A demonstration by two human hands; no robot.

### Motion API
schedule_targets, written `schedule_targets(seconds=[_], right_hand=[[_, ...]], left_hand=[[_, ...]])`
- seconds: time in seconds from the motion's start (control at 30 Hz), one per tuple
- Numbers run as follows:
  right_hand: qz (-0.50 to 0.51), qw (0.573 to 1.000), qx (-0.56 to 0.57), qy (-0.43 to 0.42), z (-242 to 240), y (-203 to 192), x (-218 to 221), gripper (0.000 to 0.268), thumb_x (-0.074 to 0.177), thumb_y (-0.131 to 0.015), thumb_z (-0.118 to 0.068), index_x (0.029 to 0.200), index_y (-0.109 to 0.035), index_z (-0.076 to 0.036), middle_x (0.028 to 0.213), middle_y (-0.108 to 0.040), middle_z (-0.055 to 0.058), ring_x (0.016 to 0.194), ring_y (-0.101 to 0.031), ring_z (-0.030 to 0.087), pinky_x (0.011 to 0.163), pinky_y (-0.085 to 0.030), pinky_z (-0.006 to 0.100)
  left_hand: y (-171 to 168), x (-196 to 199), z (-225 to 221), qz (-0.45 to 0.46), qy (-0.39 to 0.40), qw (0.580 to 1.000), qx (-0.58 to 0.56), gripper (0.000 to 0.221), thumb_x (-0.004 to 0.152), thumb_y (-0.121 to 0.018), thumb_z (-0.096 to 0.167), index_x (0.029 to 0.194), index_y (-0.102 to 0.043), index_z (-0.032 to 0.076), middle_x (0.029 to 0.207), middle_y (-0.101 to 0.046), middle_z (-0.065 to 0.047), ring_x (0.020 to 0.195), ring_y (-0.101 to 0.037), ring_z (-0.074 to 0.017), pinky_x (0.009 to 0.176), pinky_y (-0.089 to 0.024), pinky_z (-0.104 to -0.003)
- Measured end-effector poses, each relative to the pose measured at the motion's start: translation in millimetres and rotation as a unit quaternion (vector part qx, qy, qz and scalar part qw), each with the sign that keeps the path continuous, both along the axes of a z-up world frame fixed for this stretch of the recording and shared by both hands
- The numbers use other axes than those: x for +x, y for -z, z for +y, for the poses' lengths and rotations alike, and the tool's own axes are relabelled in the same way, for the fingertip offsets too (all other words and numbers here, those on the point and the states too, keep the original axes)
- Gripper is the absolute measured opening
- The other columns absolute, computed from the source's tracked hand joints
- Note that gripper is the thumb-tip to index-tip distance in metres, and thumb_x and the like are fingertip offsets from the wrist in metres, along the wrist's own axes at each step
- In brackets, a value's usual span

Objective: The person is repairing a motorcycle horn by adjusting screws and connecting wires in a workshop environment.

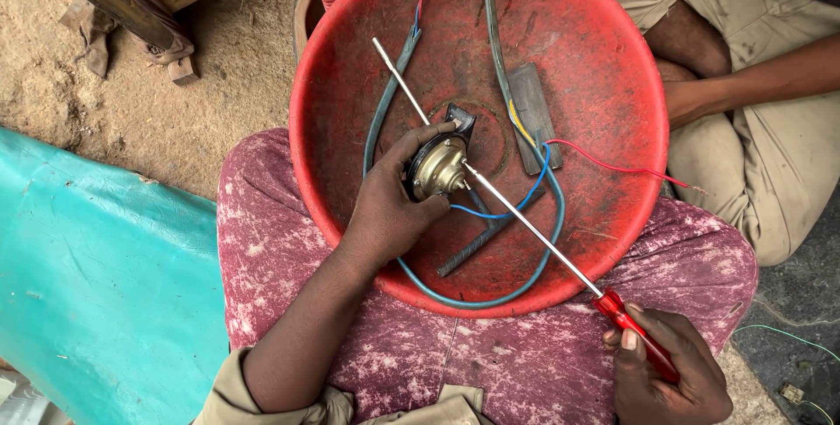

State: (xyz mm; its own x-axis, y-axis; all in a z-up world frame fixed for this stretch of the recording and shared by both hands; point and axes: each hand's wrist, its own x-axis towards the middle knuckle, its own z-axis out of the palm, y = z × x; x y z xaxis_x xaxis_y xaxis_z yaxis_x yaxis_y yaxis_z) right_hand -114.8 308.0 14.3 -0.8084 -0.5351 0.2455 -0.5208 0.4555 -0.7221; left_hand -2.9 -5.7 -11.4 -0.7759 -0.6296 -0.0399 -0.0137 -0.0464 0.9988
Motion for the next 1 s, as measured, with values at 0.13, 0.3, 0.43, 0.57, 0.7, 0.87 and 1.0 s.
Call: schedule_targets(seconds=[0.13,0.3,0.43,0.57,0.7,0.87,1.0], right_hand=[[0.005,1.0,0.011,0.0,2.5,-0.5,3.4,0.022,0.098,-0.071,-0.007,0.117,-0.071,0.003,0.099,-0.071,0.019,0.083,-0.075,0.02,0.076,-0.061,0.029],[0.0,1.0,0.002,-0.012,11.2,0.1,1.7,0.022,0.098,-0.071,-0.007,0.118,-0.071,0.0,0.094,-0.071,0.018,0.081,-0.075,0.019,0.075,-0.06,0.027],[0.023,0.998,0.037,-0.038,13.5,-7.1,3.9,0.027,0.098,-0.069,-0.009,0.124,-0.069,-0.004,0.101,-0.07,0.018,0.088,-0.076,0.02,0.078,-0.062,0.028],[0.032,0.995,0.077,-0.05,24.7,-5.6,2.2,0.03,0.093,-0.07,-0.011,0.122,-0.069,-0.005,0.105,-0.069,0.019,0.092,-0.076,0.023,0.075,-0.061,0.029],[0.037,0.993,0.103,-0.035,17.5,-15.3,6.9,0.029,0.093,-0.07,-0.01,0.122,-0.07,-0.005,0.105,-0.071,0.017,0.09,-0.076,0.022,0.076,-0.061,0.027],[0.129,0.969,0.09,-0.191,6.8,-11.0,-13.9,0.026,0.087,-0.074,-0.006,0.113,-0.071,-0.005,0.1,-0.073,0.017,0.092,-0.077,0.023,0.08,-0.063,0.03],[0.09,0.99,0.054,-0.091,-10.9,-13.6,3.2,0.029,0.092,-0.066,0.008,0.117,-0.074,-0.004,0.094,-0.072,0.017,0.085,-0.077,0.02,0.076,-0.065,0.028]], left_hand=[[-5.4,0.7,0.1,-0.01,-0.005,1.0,-0.025,0.078,0.071,-0.07,-0.012,0.144,-0.054,0.011,0.132,-0.067,-0.008,0.122,-0.067,-0.0181,0.106,-0.054,-0.03],[-9.0,2.0,1.5,-0.024,-0.011,0.997,-0.066,0.076,0.071,-0.07,-0.011,0.143,-0.056,0.011,0.132,-0.069,-0.008,0.122,-0.069,-0.0183,0.104,-0.056,-0.03],[-13.1,1.9,1.6,-0.048,-0.011,0.996,-0.073,0.076,0.071,-0.069,-0.01,0.142,-0.056,0.013,0.131,-0.071,-0.008,0.121,-0.07,-0.0185,0.103,-0.056,-0.03],[-11.2,1.9,1.3,-0.044,-0.011,0.995,-0.088,0.076,0.071,-0.069,-0.01,0.143,-0.056,0.012,0.132,-0.071,-0.009,0.123,-0.07,-0.0196,0.105,-0.056,-0.031],[-11.4,3.5,-0.4,-0.045,-0.009,0.995,-0.091,0.077,0.071,-0.068,-0.011,0.143,-0.055,0.012,0.133,-0.071,-0.009,0.123,-0.07,-0.02,0.105,-0.056,-0.031],[-14.9,3.9,-4.1,-0.063,0.0,0.994,-0.09,0.078,0.069,-0.067,-0.011,0.142,-0.057,0.015,0.128,-0.072,-0.009,0.119,-0.071,-0.0184,0.098,-0.059,-0.03],[-9.4,3.3,-7.1,-0.03,0.001,0.993,-0.114,0.077,0.071,-0.07,-0.011,0.142,-0.058,0.015,0.129,-0.073,-0.009,0.118,-0.073,-0.0189,0.099,-0.059,-0.031]])
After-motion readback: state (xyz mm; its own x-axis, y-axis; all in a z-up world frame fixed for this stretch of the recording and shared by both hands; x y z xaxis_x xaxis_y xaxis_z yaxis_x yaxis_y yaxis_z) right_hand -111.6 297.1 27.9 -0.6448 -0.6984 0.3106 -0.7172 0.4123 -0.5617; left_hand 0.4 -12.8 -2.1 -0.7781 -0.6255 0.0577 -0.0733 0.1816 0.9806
